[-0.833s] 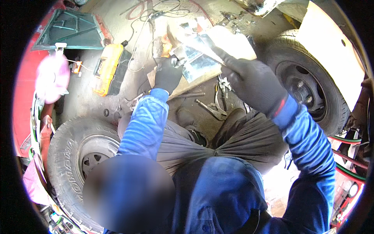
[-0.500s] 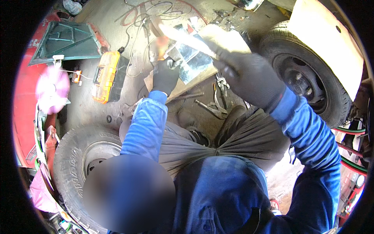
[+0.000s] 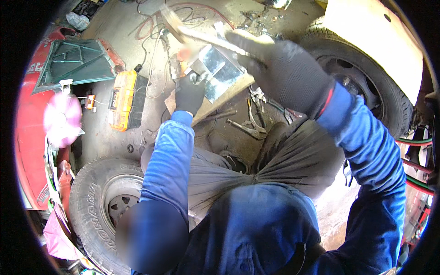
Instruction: The person sits on the floor and repeatedly hammers a small rectangular metal sheet placed on a wooden block. They adjust the sheet's position several times and continue striking it with a hammer.
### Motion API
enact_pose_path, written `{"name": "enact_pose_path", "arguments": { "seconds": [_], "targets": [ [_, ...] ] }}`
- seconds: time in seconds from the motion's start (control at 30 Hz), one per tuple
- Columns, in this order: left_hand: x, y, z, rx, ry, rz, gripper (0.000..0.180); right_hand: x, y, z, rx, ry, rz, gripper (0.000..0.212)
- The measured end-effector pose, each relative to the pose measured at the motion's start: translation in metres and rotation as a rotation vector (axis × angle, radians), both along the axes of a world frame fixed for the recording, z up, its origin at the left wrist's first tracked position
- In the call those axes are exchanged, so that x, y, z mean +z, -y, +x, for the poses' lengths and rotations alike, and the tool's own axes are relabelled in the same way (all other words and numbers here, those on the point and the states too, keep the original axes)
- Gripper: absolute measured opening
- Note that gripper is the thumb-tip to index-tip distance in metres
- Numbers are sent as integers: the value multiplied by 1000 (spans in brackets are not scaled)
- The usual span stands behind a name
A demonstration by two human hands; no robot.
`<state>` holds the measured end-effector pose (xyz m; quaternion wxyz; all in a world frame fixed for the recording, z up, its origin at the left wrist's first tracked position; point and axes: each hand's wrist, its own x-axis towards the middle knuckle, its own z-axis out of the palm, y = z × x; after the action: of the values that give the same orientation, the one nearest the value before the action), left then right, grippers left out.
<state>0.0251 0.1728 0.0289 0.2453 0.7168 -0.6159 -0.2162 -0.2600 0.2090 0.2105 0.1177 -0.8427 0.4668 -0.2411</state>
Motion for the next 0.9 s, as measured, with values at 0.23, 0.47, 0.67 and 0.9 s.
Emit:
{"name": "enact_pose_path", "arguments": {
  "seconds": [0.23, 0.47, 0.67, 0.9],
  "targets": [
    [12, 8, -2, -34, -26, 72, 36, -4, -5, 0, 19, -137, 276, 48],
    [10, 7, 22, 34, -591, 178, 19, -17, -10, -20, -30, 149, 127, 50],
    [18, 10, 65, 48, -1361, -30, 15, -39, -40, -27, -138, 403, 322, 49],
    [27, 9, 70, -57, -1347, 43, 33, -52, -55, -33, -160, 452, 384, 49]
  ]
}}
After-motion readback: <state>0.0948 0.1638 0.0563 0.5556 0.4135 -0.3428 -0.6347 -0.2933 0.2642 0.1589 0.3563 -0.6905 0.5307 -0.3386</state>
